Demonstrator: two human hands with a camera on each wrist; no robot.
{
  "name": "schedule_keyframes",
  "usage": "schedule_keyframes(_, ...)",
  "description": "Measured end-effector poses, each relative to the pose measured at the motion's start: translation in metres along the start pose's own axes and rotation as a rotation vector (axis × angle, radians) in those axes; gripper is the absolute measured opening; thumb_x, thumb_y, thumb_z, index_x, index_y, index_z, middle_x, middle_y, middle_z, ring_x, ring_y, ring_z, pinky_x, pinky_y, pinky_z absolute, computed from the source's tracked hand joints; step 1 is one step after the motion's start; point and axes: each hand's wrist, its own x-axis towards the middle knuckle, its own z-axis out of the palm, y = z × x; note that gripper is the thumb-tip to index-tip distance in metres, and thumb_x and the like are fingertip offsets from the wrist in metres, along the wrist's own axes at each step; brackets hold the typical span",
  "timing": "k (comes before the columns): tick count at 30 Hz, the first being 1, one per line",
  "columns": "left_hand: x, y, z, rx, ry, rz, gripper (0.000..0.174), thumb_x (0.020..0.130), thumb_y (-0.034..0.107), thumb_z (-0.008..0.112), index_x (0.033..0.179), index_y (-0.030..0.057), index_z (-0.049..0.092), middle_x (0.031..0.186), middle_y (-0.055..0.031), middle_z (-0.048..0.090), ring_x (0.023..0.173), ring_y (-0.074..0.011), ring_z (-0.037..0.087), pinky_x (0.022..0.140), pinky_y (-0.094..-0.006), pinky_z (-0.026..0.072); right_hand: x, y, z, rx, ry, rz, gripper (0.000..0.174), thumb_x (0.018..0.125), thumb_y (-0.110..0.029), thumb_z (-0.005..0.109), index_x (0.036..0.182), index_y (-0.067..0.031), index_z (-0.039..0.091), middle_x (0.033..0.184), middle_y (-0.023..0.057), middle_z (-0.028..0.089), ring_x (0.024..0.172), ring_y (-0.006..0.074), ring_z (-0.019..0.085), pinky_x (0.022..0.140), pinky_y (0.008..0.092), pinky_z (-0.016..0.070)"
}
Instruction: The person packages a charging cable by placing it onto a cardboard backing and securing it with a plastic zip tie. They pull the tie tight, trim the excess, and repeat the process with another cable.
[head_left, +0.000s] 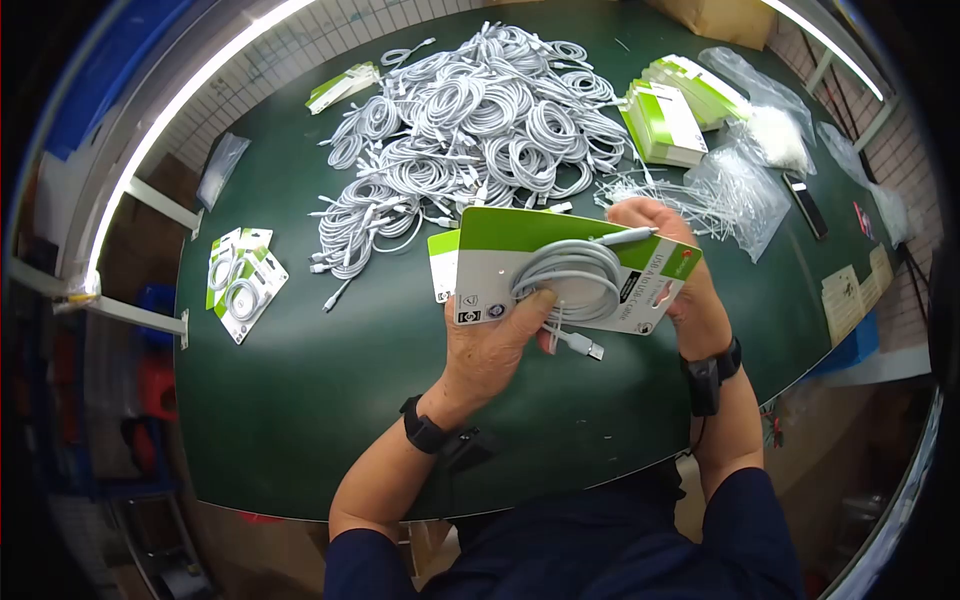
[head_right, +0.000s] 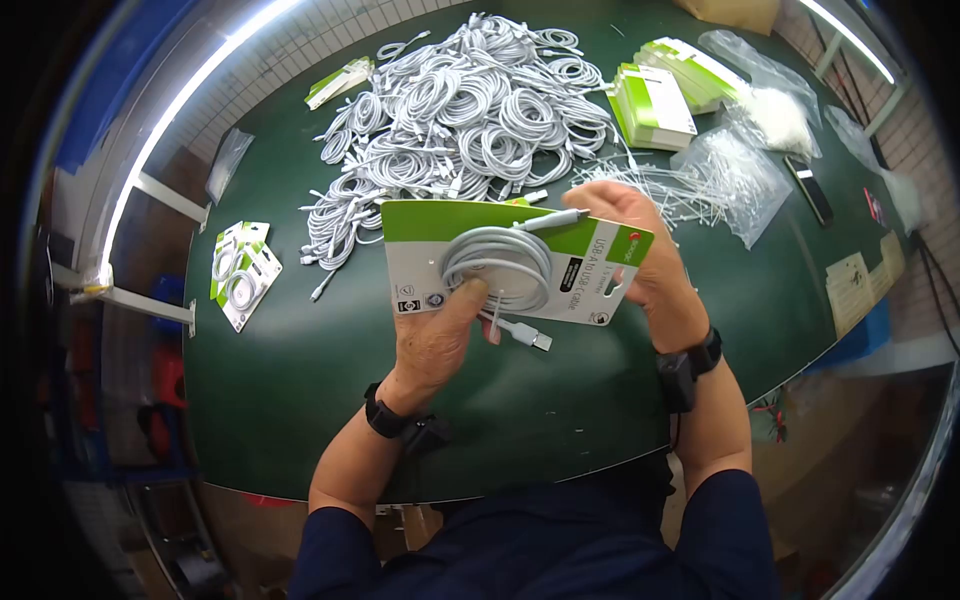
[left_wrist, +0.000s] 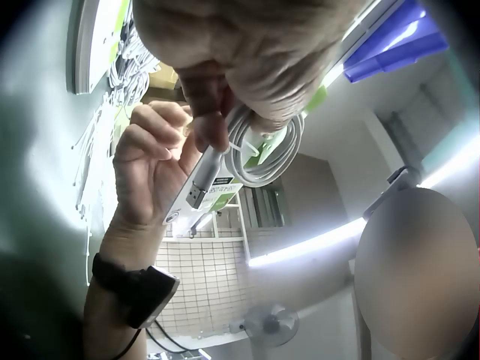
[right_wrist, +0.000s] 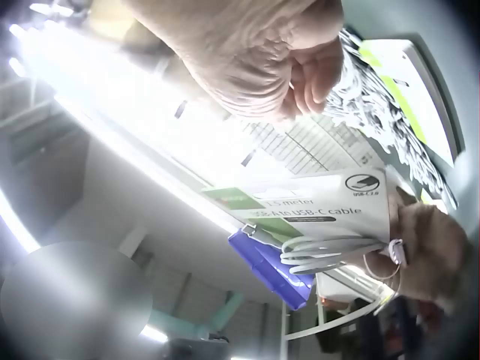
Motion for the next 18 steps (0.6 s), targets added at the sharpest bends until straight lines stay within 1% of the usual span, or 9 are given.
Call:
schedule_keyframes(1,-0.002,-0.001,0.001,0.029,-0.027,-0.026,0.023,0.1,0.001,0.07,0.121,-0.0069,0.066,0.1,-0.0128,0.073,0.071,-0.0147,0.068,0.057,-0.0276,0.0573,-0.003,0.005,-0.002,0.084,-0.205,0.153,0.034,0.097,-0.017,0.078,0.124,0.0004,0.068,0.113,0.0076,0.073,0.092,0.0129,0.071,0.085,0.0255,0.059)
schedule_keyframes(4,-0.007,-0.013,-0.004,0.062,-0.074,-0.046,0.027,0.099,-0.002,0.071,0.125,-0.0069,0.066,0.106,-0.0148,0.074,0.077,-0.0159,0.071,0.06,-0.0285,0.0598,-0.031,0.052,-0.012,0.459,-0.234,0.239,0.057,0.094,-0.022,0.083,0.139,0.0018,0.059,0.125,0.0079,0.07,0.109,0.0144,0.069,0.096,0.027,0.057)
schedule_keyframes(7,-0.009,-0.018,-0.004,0.125,-0.053,-0.049,0.028,0.098,-0.004,0.071,0.126,-0.0077,0.065,0.11,-0.017,0.074,0.083,-0.0186,0.073,0.064,-0.0305,0.0627,-0.012,0.089,-0.032,0.243,-0.473,0.063,0.074,0.091,-0.026,0.086,0.151,-0.0002,0.05,0.138,0.0078,0.065,0.121,0.014,0.064,0.102,0.0277,0.0544)
schedule_keyframes(9,-0.01,-0.015,-0.001,0.073,-0.072,-0.076,0.027,0.098,-0.005,0.071,0.125,-0.008,0.066,0.109,-0.0175,0.075,0.085,-0.02,0.074,0.066,-0.0321,0.064,-0.005,0.097,-0.039,0.277,-0.503,0.134,0.078,0.091,-0.028,0.086,0.153,-0.0007,0.048,0.144,0.0086,0.061,0.123,0.0119,0.062,0.103,0.0262,0.0526)
schedule_keyframes(10,-0.009,-0.014,0.0,0.045,-0.079,-0.087,0.027,0.098,-0.005,0.071,0.125,-0.0082,0.066,0.108,-0.0178,0.075,0.086,-0.0207,0.074,0.067,-0.0329,0.0646,-0.002,0.1,-0.04,0.317,-0.559,0.106,0.076,0.092,-0.028,0.085,0.153,-0.0005,0.048,0.144,0.0087,0.062,0.123,0.0117,0.062,0.103,0.0261,0.0525)
schedule_keyframes(12,-0.009,-0.015,0.0,0.038,-0.1,-0.079,0.027,0.099,-0.005,0.07,0.125,-0.0084,0.066,0.108,-0.018,0.075,0.087,-0.0211,0.074,0.068,-0.0337,0.0651,-0.001,0.099,-0.035,0.355,-0.58,0.097,0.071,0.093,-0.029,0.083,0.15,0.0001,0.052,0.141,0.0088,0.064,0.12,0.011,0.063,0.102,0.0257,0.0531)
schedule_keyframes(15,-0.009,-0.017,-0.003,0.055,-0.112,-0.075,0.027,0.099,-0.004,0.07,0.126,-0.0085,0.066,0.109,-0.0181,0.075,0.088,-0.021,0.074,0.07,-0.0341,0.0654,-0.003,0.076,-0.018,0.329,-0.524,0.175,0.063,0.094,-0.032,0.083,0.143,0.0013,0.061,0.132,0.0088,0.07,0.111,0.0097,0.066,0.096,0.025,0.0551)
schedule_keyframes(16,-0.009,-0.017,-0.004,0.066,-0.113,-0.075,0.028,0.099,-0.004,0.07,0.126,-0.0084,0.066,0.109,-0.0181,0.075,0.088,-0.0209,0.074,0.071,-0.034,0.0655,-0.006,0.055,-0.004,0.313,-0.535,0.212,0.061,0.094,-0.034,0.082,0.14,0.0016,0.064,0.128,0.0087,0.073,0.107,0.0093,0.067,0.094,0.025,0.0558)
schedule_keyframes(18,-0.009,-0.02,-0.006,0.11,-0.11,-0.065,0.028,0.099,-0.003,0.071,0.126,-0.0082,0.066,0.11,-0.0175,0.075,0.09,-0.0206,0.075,0.073,-0.0337,0.0653,-0.005,0.045,0.004,0.186,-0.541,0.201,0.063,0.093,-0.043,0.081,0.133,0.004,0.067,0.121,0.0112,0.075,0.098,0.0126,0.071,0.087,0.0286,0.0596)
